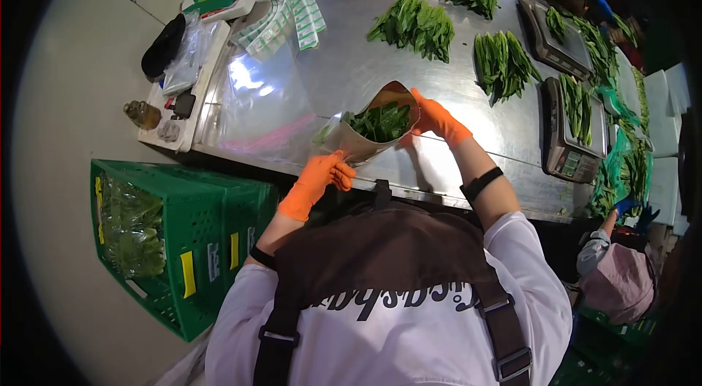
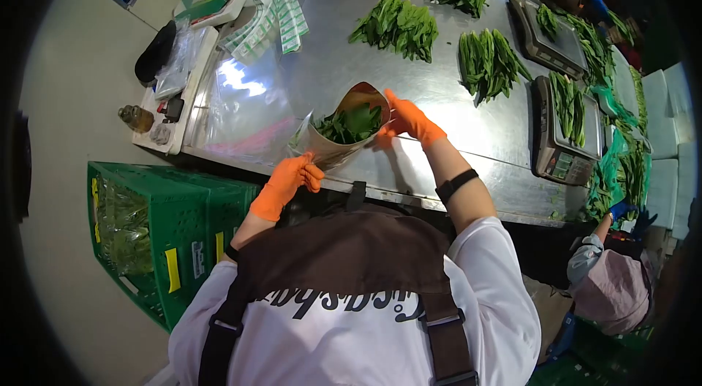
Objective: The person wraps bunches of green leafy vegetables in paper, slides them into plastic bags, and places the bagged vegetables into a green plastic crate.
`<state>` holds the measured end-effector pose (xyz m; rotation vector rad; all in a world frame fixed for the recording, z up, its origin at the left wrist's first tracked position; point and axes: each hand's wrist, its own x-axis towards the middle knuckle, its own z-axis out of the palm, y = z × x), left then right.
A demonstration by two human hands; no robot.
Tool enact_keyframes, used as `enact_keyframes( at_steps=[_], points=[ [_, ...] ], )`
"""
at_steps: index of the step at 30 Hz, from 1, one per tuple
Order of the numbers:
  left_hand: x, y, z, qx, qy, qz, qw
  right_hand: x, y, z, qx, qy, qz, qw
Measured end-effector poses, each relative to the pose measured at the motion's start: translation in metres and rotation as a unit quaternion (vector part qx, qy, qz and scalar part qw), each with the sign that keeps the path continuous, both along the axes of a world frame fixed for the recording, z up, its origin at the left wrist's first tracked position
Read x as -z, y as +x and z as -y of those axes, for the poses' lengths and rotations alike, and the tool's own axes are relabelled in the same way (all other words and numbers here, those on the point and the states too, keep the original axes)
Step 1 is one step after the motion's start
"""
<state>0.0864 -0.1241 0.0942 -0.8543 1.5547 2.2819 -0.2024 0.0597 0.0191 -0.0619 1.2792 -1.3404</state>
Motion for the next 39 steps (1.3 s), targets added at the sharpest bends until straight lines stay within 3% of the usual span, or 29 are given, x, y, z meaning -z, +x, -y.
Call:
enact_keyframes(
  at_steps=[2, 3, 4, 6, 8, 12, 15, 16, 18, 21, 22, 24, 26, 28, 30, 32, 36, 37, 38, 39],
  points=[
    [-0.004, 0.01, 0.0, -0.004, 0.02, 0.007, 1.0, -0.051, 0.037, 0.008, -0.23, -0.035, -0.199, 0.952],
    [-0.009, 0.014, -0.001, -0.005, 0.019, 0.008, 1.0, -0.001, 0.032, 0.017, -0.255, -0.237, -0.422, 0.837],
    [-0.015, 0.017, -0.004, -0.04, 0.032, 0.025, 0.998, -0.019, 0.049, 0.026, -0.203, -0.144, -0.327, 0.912],
    [-0.015, 0.023, -0.001, -0.084, 0.047, 0.043, 0.994, -0.045, 0.069, 0.032, -0.233, -0.029, -0.25, 0.939],
    [-0.007, 0.03, 0.012, -0.132, 0.124, -0.024, 0.983, -0.078, 0.082, 0.029, -0.243, -0.033, -0.22, 0.944],
    [-0.062, 0.03, 0.026, -0.149, 0.108, -0.099, 0.978, -0.155, 0.084, 0.001, -0.032, -0.058, -0.257, 0.964],
    [-0.101, 0.023, -0.007, -0.125, 0.078, -0.077, 0.986, -0.146, 0.089, -0.012, 0.068, -0.086, -0.325, 0.939],
    [-0.076, 0.015, -0.008, -0.067, 0.071, -0.136, 0.986, -0.131, 0.091, -0.012, 0.083, -0.06, -0.325, 0.94],
    [-0.024, -0.004, 0.016, -0.087, 0.303, -0.053, 0.947, -0.126, 0.079, -0.016, 0.134, -0.039, -0.296, 0.945],
    [-0.072, -0.001, 0.023, -0.066, 0.236, -0.173, 0.954, -0.178, 0.078, -0.032, 0.131, -0.033, -0.344, 0.929],
    [-0.085, 0.0, 0.02, -0.059, 0.234, -0.174, 0.955, -0.184, 0.08, -0.038, 0.13, -0.045, -0.348, 0.927],
    [-0.098, 0.005, 0.006, -0.148, 0.128, -0.133, 0.972, -0.182, 0.082, -0.048, 0.143, -0.046, -0.332, 0.931],
    [-0.048, -0.003, -0.004, -0.143, 0.143, -0.085, 0.976, -0.151, 0.079, -0.053, 0.152, -0.028, -0.28, 0.948],
    [-0.019, -0.015, -0.024, -0.031, 0.225, 0.076, 0.971, -0.132, 0.073, -0.059, 0.196, 0.003, -0.297, 0.935],
    [-0.01, -0.027, -0.044, 0.122, 0.308, 0.066, 0.941, -0.125, 0.068, -0.072, 0.257, -0.061, -0.29, 0.92],
    [-0.012, -0.052, -0.067, 0.121, 0.291, 0.062, 0.947, -0.144, 0.081, -0.06, 0.313, -0.046, -0.282, 0.906],
    [-0.001, -0.074, -0.085, 0.059, 0.279, 0.036, 0.958, -0.151, 0.083, -0.061, 0.257, -0.011, -0.261, 0.93],
    [-0.005, -0.076, -0.084, 0.046, 0.281, 0.044, 0.958, -0.162, 0.086, -0.059, 0.297, 0.035, -0.474, 0.828],
    [-0.01, -0.08, -0.082, 0.049, 0.281, 0.043, 0.957, -0.176, 0.089, -0.058, 0.318, 0.08, -0.659, 0.677],
    [-0.016, -0.082, -0.079, 0.041, 0.299, 0.059, 0.952, -0.203, 0.095, -0.059, 0.298, 0.028, -0.71, 0.638]
  ],
)
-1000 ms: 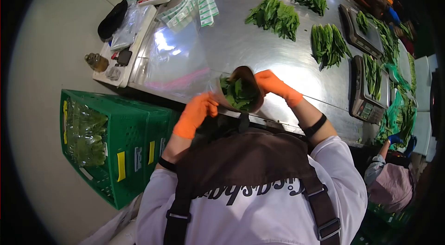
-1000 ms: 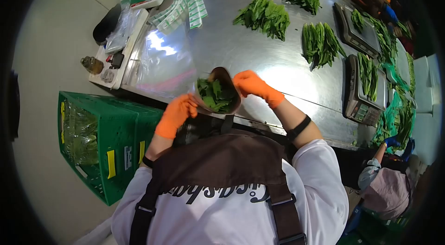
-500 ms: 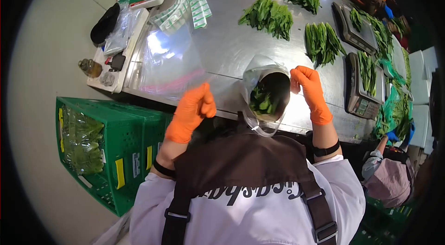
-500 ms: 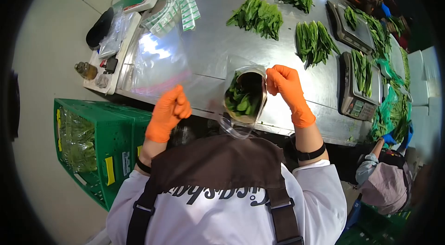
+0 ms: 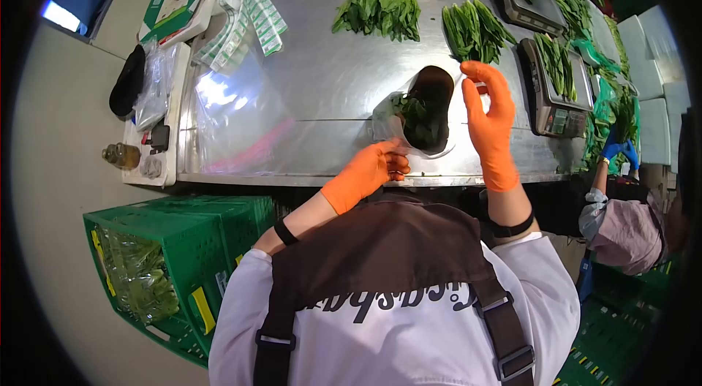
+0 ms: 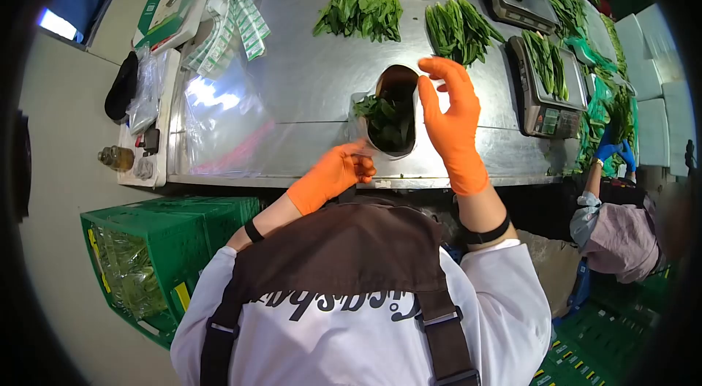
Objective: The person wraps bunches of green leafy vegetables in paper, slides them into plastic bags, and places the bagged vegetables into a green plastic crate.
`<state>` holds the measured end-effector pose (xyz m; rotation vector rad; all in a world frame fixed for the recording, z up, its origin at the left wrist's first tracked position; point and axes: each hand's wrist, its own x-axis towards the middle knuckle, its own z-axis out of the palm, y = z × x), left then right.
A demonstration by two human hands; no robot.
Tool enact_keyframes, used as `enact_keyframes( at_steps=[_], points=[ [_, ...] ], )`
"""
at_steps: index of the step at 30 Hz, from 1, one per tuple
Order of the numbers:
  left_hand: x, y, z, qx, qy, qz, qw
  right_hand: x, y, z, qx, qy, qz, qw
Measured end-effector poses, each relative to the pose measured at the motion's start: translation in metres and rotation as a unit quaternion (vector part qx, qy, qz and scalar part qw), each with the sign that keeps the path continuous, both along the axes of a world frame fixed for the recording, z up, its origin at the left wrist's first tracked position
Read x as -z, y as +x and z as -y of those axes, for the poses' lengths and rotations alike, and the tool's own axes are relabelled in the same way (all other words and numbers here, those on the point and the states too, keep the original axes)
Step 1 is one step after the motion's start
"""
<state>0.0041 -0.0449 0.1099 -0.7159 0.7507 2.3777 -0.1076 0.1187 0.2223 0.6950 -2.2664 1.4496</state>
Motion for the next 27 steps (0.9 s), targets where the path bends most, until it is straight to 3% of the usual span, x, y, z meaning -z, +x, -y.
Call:
enact_keyframes(
  at_steps=[1, 3, 4, 5, 6, 7, 8, 9, 11, 12, 14, 16, 18, 19, 21, 22, 23, 25, 27],
  points=[
    [-0.002, 0.001, 0.002, -0.001, 0.017, 0.021, 1.0, -0.019, 0.007, 0.006, -0.058, 0.011, -0.087, 0.994],
    [0.004, -0.002, 0.005, -0.02, 0.059, 0.018, 0.998, -0.029, 0.025, 0.016, -0.196, 0.098, 0.053, 0.974],
    [-0.013, -0.004, 0.002, -0.044, 0.05, 0.013, 0.998, -0.022, 0.02, 0.018, -0.202, 0.212, 0.077, 0.953],
    [-0.03, -0.003, 0.0, -0.067, 0.041, 0.009, 0.997, -0.012, 0.009, 0.015, -0.201, 0.344, 0.145, 0.906],
    [-0.017, -0.003, 0.001, -0.059, 0.04, 0.007, 0.997, -0.006, 0.002, 0.011, -0.21, 0.432, 0.169, 0.861],
    [0.007, -0.004, 0.003, -0.039, -0.06, -0.129, 0.989, -0.003, -0.004, 0.007, -0.217, 0.516, 0.192, 0.806],
    [0.019, -0.006, 0.005, -0.021, -0.159, -0.262, 0.952, -0.003, -0.008, 0.002, -0.212, 0.517, 0.193, 0.807],
    [0.014, -0.01, 0.006, -0.019, -0.155, -0.263, 0.952, -0.004, -0.01, -0.004, -0.217, 0.502, 0.18, 0.818],
    [0.001, -0.022, 0.01, -0.022, -0.037, -0.311, 0.949, -0.008, -0.018, -0.018, -0.229, 0.478, 0.194, 0.826],
    [-0.002, -0.03, 0.017, 0.006, -0.003, -0.281, 0.96, -0.014, -0.018, -0.022, -0.204, 0.491, 0.208, 0.821],
    [-0.023, -0.028, 0.018, -0.02, -0.05, -0.311, 0.949, -0.027, -0.018, -0.024, -0.18, 0.503, 0.219, 0.816],
    [-0.063, -0.02, 0.021, -0.044, -0.097, -0.338, 0.935, -0.041, -0.007, -0.027, -0.189, 0.396, -0.035, 0.898],
    [-0.11, -0.006, 0.029, -0.081, -0.007, -0.209, 0.975, -0.064, 0.017, -0.015, -0.138, 0.305, -0.147, 0.931],
    [-0.109, -0.007, 0.034, -0.083, -0.008, -0.209, 0.974, -0.065, 0.024, -0.008, -0.103, 0.268, -0.201, 0.936],
    [-0.103, -0.011, 0.041, 0.01, -0.065, -0.158, 0.985, -0.033, 0.023, -0.001, -0.182, 0.265, -0.21, 0.923],
    [-0.09, -0.016, 0.041, 0.002, -0.054, -0.091, 0.994, -0.037, 0.007, -0.002, -0.243, 0.239, -0.173, 0.924],
    [-0.078, -0.016, 0.041, 0.002, -0.058, -0.092, 0.994, -0.049, -0.008, -0.008, -0.206, 0.134, -0.131, 0.96],
    [-0.061, -0.015, 0.043, 0.038, -0.061, -0.029, 0.997, -0.064, -0.016, -0.018, -0.214, 0.16, -0.178, 0.947],
    [-0.07, -0.001, 0.042, 0.04, -0.077, -0.073, 0.994, -0.078, -0.042, -0.043, -0.108, 0.191, -0.229, 0.948]
  ],
)
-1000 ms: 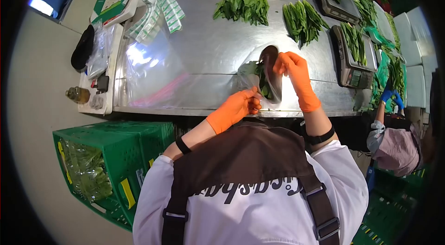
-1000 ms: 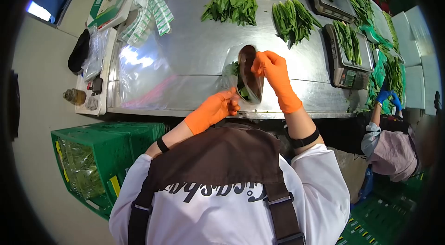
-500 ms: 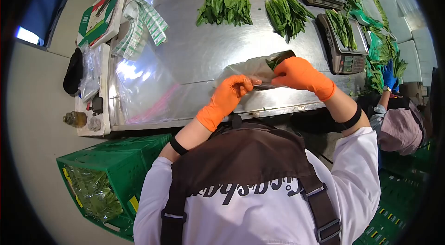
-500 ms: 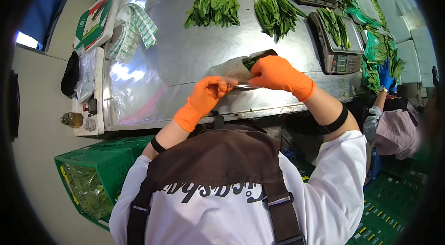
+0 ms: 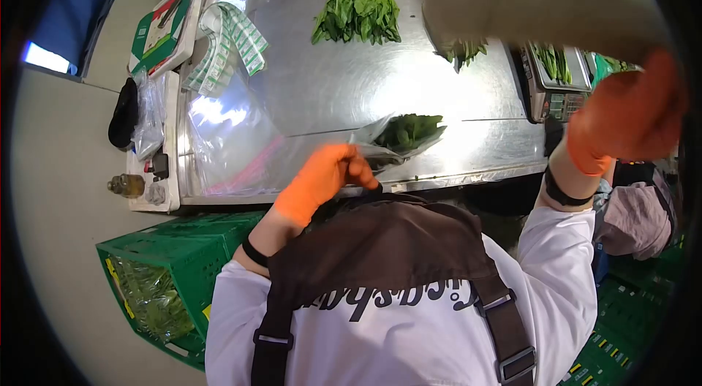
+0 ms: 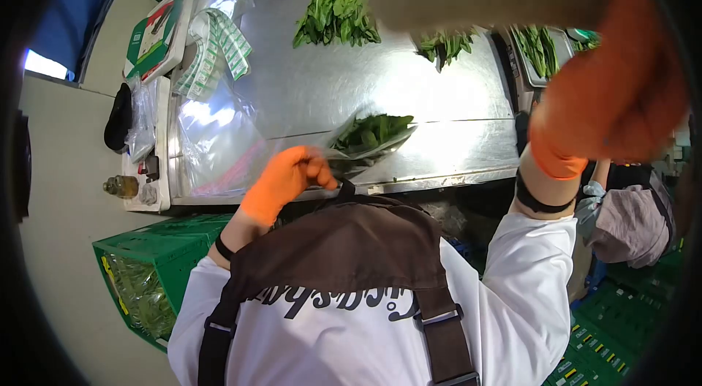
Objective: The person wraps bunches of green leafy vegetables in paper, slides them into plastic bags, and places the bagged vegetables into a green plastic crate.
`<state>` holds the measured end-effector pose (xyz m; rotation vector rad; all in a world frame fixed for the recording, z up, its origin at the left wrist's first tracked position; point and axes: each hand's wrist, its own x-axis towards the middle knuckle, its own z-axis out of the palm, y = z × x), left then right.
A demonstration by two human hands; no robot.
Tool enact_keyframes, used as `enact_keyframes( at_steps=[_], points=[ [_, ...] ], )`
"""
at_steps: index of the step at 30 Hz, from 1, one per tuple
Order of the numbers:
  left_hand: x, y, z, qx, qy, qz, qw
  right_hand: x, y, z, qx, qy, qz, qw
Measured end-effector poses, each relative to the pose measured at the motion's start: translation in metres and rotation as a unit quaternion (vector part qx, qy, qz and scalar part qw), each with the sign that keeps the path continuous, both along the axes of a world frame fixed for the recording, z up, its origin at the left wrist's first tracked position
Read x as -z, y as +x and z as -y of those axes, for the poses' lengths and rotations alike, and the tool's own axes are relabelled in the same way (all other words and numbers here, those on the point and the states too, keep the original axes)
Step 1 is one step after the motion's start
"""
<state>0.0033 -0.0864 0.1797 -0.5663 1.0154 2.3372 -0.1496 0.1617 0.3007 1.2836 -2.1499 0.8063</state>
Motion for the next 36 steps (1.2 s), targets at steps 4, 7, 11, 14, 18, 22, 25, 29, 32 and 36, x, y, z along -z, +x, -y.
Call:
enact_keyframes(
  at_steps=[4, 7, 11, 14, 18, 22, 25, 29, 32, 36],
  points=[
    [-0.038, 0.017, 0.015, 0.053, -0.054, -0.152, 0.985, 0.001, -0.024, -0.006, 0.161, 0.125, -0.168, 0.964],
    [-0.057, 0.022, 0.021, 0.062, -0.262, -0.355, 0.895, 0.132, -0.028, 0.021, 0.045, 0.252, -0.015, 0.967],
    [-0.081, 0.005, 0.017, 0.02, -0.125, -0.232, 0.964, 0.229, 0.029, 0.021, -0.108, 0.347, 0.417, 0.833],
    [-0.085, 0.005, 0.028, 0.121, -0.255, -0.235, 0.93, 0.237, 0.049, 0.062, -0.154, -0.035, 0.91, 0.384],
    [-0.072, 0.044, 0.02, -0.002, -0.157, -0.293, 0.943, 0.255, 0.03, 0.088, -0.268, -0.133, 0.951, 0.084],
    [-0.012, 0.118, 0.026, 0.104, -0.342, -0.019, 0.934, 0.259, 0.001, 0.094, -0.173, -0.215, 0.898, 0.342],
    [0.099, 0.15, 0.017, 0.097, -0.365, -0.042, 0.925, 0.296, -0.012, 0.076, -0.107, -0.12, 0.875, 0.456],
    [0.151, 0.168, 0.008, -0.05, -0.272, 0.061, 0.959, 0.284, -0.019, 0.079, 0.054, 0.012, 0.835, 0.548],
    [0.126, 0.151, 0.004, 0.033, -0.398, 0.086, 0.913, 0.322, -0.025, 0.086, 0.027, 0.018, 0.771, 0.636],
    [0.155, 0.171, -0.005, -0.072, -0.367, 0.007, 0.928, 0.27, -0.013, 0.11, -0.004, -0.142, 0.654, 0.743]
  ],
)
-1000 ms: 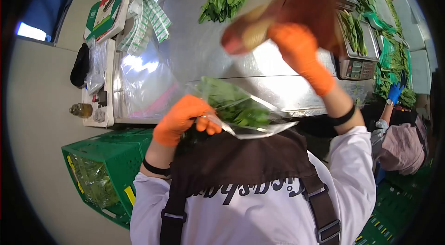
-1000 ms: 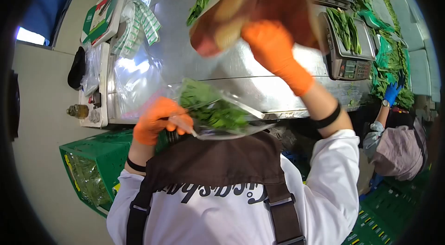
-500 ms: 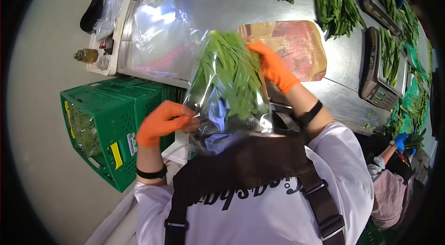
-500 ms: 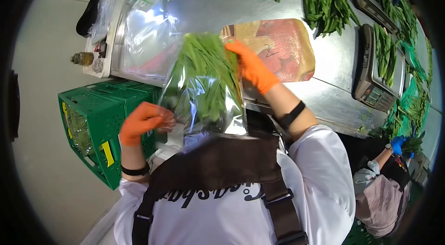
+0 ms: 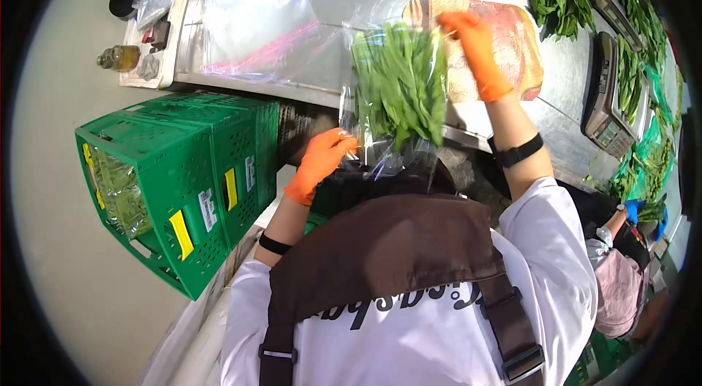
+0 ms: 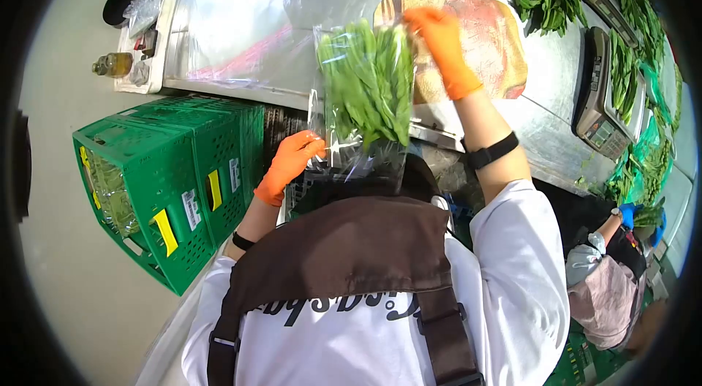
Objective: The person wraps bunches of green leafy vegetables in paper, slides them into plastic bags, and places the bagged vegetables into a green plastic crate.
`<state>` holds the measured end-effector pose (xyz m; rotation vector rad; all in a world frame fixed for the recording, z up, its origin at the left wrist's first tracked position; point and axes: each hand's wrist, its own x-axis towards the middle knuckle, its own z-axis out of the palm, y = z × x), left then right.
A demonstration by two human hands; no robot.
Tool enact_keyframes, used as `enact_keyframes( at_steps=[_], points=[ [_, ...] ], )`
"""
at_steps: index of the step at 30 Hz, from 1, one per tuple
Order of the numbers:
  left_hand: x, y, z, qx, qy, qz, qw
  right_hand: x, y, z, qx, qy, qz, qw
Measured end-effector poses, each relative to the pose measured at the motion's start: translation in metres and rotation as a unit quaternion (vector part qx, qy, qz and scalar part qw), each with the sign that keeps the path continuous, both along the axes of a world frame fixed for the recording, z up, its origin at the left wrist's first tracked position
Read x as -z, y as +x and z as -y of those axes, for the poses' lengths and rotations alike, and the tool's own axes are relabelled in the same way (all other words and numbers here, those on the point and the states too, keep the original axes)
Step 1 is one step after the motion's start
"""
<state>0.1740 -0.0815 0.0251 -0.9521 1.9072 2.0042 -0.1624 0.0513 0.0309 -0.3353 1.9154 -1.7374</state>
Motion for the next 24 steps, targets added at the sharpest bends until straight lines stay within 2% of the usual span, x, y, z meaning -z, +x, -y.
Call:
enact_keyframes(
  at_steps=[3, 4, 5, 6, 7, 8, 10, 12, 16, 17, 19, 21, 23, 24],
  points=[
    [-0.003, -0.001, 0.001, 0.014, 0.004, 0.017, 1.0, 0.024, -0.026, -0.002, 0.021, 0.055, 0.028, 0.998],
    [-0.001, -0.006, -0.001, 0.03, -0.001, 0.017, 0.999, 0.036, -0.024, -0.002, -0.009, 0.191, -0.059, 0.98],
    [0.006, -0.009, -0.003, 0.034, 0.015, 0.023, 0.999, 0.047, -0.021, -0.005, -0.041, 0.322, -0.143, 0.935],
    [0.01, -0.007, -0.003, 0.037, 0.018, 0.023, 0.999, 0.041, -0.013, -0.006, -0.038, 0.325, -0.142, 0.934],
    [0.013, -0.006, -0.003, 0.024, 0.06, 0.035, 0.997, 0.027, 0.001, -0.004, -0.017, 0.269, -0.344, 0.899],
    [0.015, -0.003, -0.004, 0.011, 0.104, 0.048, 0.993, 0.012, 0.016, 0.0, 0.003, 0.202, -0.53, 0.824],
    [-0.004, -0.004, 0.001, 0.005, 0.112, 0.062, 0.992, -0.01, 0.047, 0.01, -0.162, 0.146, -0.521, 0.825],
    [-0.001, 0.0, 0.002, 0.0, 0.11, 0.033, 0.993, 0.004, 0.093, 0.024, -0.231, 0.222, -0.589, 0.742],
    [-0.002, 0.001, 0.007, 0.016, 0.092, 0.06, 0.994, 0.017, 0.113, 0.034, -0.215, 0.242, -0.584, 0.745],
    [0.011, 0.004, 0.008, 0.03, 0.078, 0.068, 0.994, 0.014, 0.109, 0.028, -0.215, 0.237, -0.56, 0.764],
    [0.007, 0.008, 0.005, 0.035, 0.086, 0.07, 0.993, -0.011, 0.1, 0.006, -0.186, 0.199, -0.527, 0.805],
    [0.001, 0.007, 0.004, 0.027, 0.086, 0.067, 0.994, -0.027, 0.107, -0.035, -0.039, 0.088, -0.391, 0.915],
    [0.004, 0.011, 0.003, 0.021, 0.102, 0.051, 0.993, -0.016, 0.132, -0.094, 0.094, 0.192, -0.284, 0.935],
    [0.006, 0.012, 0.004, 0.014, 0.117, 0.036, 0.992, -0.028, 0.153, -0.109, 0.106, 0.266, -0.177, 0.941]
  ],
)
